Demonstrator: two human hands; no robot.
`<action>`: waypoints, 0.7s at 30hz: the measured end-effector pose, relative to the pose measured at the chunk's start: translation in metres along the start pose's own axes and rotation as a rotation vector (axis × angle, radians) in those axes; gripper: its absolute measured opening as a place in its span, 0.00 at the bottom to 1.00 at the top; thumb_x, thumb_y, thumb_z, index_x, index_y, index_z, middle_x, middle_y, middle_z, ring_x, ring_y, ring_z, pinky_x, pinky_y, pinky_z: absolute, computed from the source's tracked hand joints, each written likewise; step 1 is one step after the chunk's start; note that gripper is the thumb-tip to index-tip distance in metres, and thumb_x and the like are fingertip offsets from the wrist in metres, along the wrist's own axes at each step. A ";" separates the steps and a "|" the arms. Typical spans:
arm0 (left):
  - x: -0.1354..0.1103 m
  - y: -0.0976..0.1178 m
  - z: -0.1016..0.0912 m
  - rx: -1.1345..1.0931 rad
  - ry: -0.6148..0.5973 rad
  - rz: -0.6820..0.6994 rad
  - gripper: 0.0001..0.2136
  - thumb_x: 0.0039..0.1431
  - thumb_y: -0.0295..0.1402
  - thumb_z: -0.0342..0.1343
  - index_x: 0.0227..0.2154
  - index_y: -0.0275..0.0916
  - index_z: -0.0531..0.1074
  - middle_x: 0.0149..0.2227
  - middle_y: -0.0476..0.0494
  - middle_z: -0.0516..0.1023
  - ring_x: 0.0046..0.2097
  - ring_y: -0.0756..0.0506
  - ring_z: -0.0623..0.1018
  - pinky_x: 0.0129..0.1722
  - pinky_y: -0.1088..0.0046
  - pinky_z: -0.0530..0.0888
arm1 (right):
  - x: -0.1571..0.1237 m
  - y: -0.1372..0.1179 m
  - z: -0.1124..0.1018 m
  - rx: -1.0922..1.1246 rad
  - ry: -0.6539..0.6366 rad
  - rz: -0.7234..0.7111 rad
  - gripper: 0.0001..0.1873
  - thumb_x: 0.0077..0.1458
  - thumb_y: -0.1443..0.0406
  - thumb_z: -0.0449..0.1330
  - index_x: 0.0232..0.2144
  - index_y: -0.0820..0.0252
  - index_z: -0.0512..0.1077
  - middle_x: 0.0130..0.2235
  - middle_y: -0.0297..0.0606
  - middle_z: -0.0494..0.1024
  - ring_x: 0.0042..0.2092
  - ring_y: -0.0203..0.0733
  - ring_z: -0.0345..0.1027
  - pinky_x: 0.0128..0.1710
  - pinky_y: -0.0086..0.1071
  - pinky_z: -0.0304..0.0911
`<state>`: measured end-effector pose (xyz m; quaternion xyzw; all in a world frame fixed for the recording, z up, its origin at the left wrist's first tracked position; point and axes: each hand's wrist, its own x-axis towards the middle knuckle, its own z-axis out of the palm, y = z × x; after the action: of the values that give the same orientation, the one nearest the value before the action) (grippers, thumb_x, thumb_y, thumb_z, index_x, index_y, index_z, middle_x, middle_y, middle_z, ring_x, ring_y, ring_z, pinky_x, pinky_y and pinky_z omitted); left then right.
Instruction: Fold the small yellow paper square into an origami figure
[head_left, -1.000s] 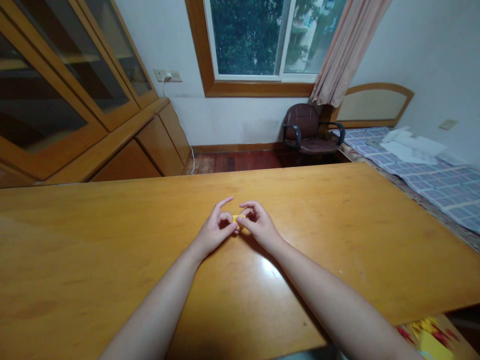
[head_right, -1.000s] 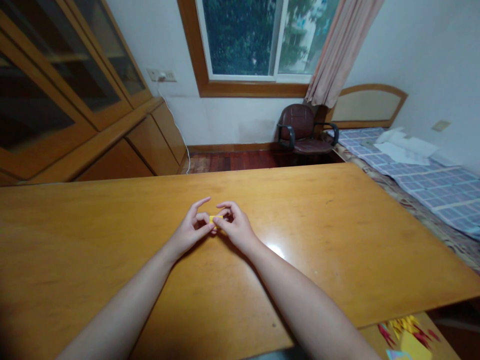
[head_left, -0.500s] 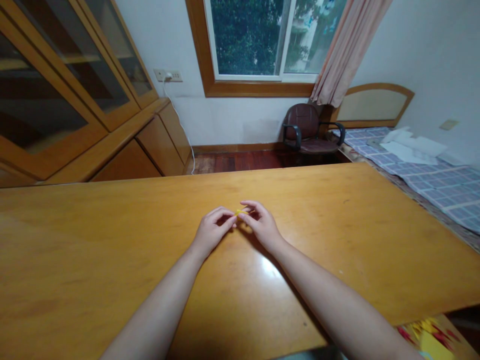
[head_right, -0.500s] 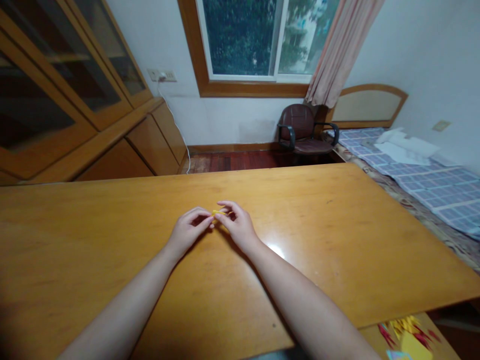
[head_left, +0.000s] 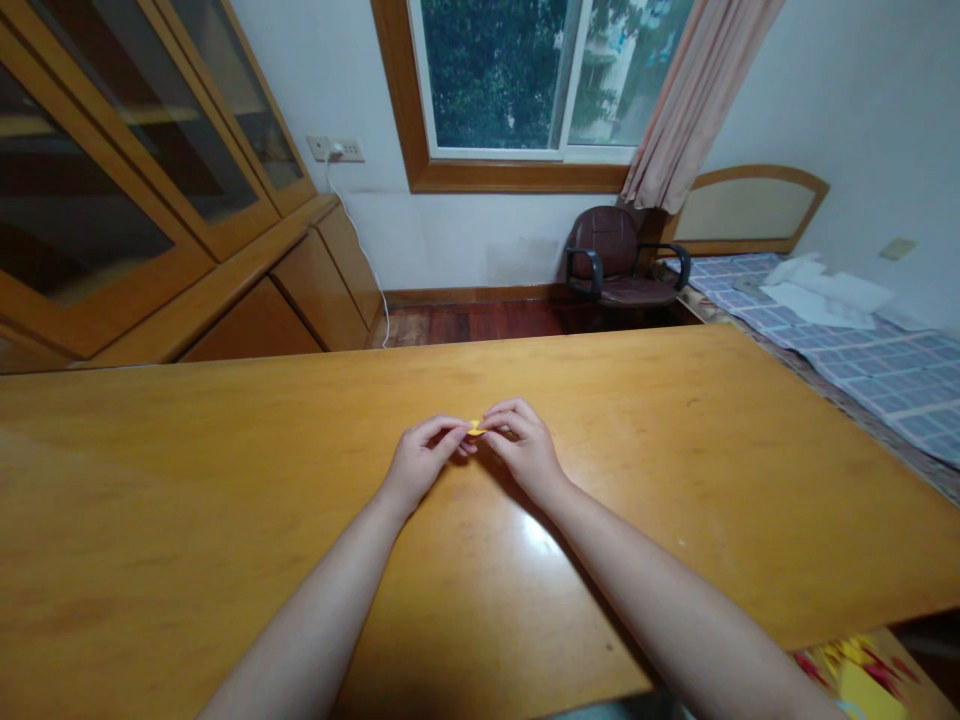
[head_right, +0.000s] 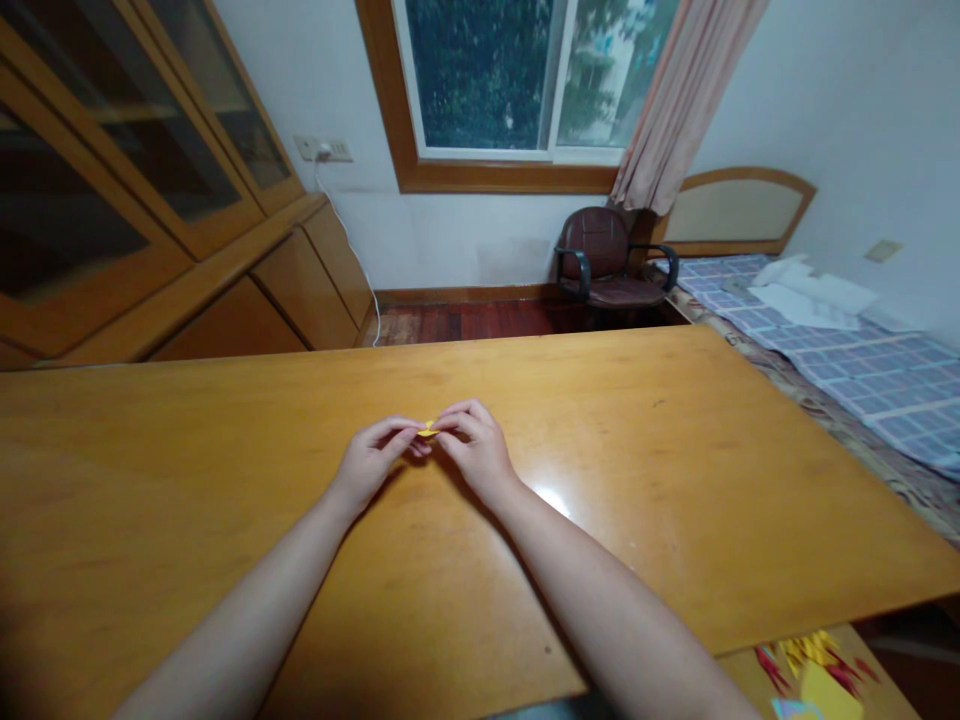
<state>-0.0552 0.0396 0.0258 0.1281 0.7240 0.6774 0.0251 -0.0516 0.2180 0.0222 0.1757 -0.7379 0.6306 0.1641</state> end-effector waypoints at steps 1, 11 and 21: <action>0.000 0.001 0.000 -0.017 0.008 -0.018 0.13 0.56 0.42 0.60 0.33 0.36 0.76 0.28 0.45 0.79 0.30 0.46 0.79 0.32 0.71 0.77 | 0.000 0.000 0.000 -0.006 -0.007 -0.008 0.07 0.52 0.72 0.62 0.30 0.54 0.77 0.38 0.37 0.72 0.43 0.40 0.69 0.45 0.35 0.66; 0.005 0.001 0.002 -0.132 0.150 -0.046 0.16 0.47 0.38 0.66 0.37 0.37 0.72 0.29 0.47 0.78 0.31 0.47 0.78 0.35 0.71 0.76 | -0.002 0.004 0.003 0.020 0.070 0.030 0.09 0.51 0.69 0.64 0.37 0.53 0.76 0.47 0.40 0.64 0.48 0.40 0.66 0.48 0.36 0.70; 0.004 0.002 0.001 -0.128 0.153 0.006 0.17 0.49 0.36 0.64 0.41 0.37 0.69 0.28 0.50 0.76 0.32 0.49 0.77 0.38 0.72 0.73 | -0.003 -0.001 0.000 -0.008 -0.078 -0.021 0.12 0.55 0.68 0.61 0.42 0.53 0.76 0.37 0.36 0.75 0.39 0.38 0.71 0.42 0.33 0.68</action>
<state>-0.0589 0.0413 0.0287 0.0762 0.6786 0.7301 -0.0243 -0.0483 0.2180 0.0211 0.2074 -0.7444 0.6186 0.1423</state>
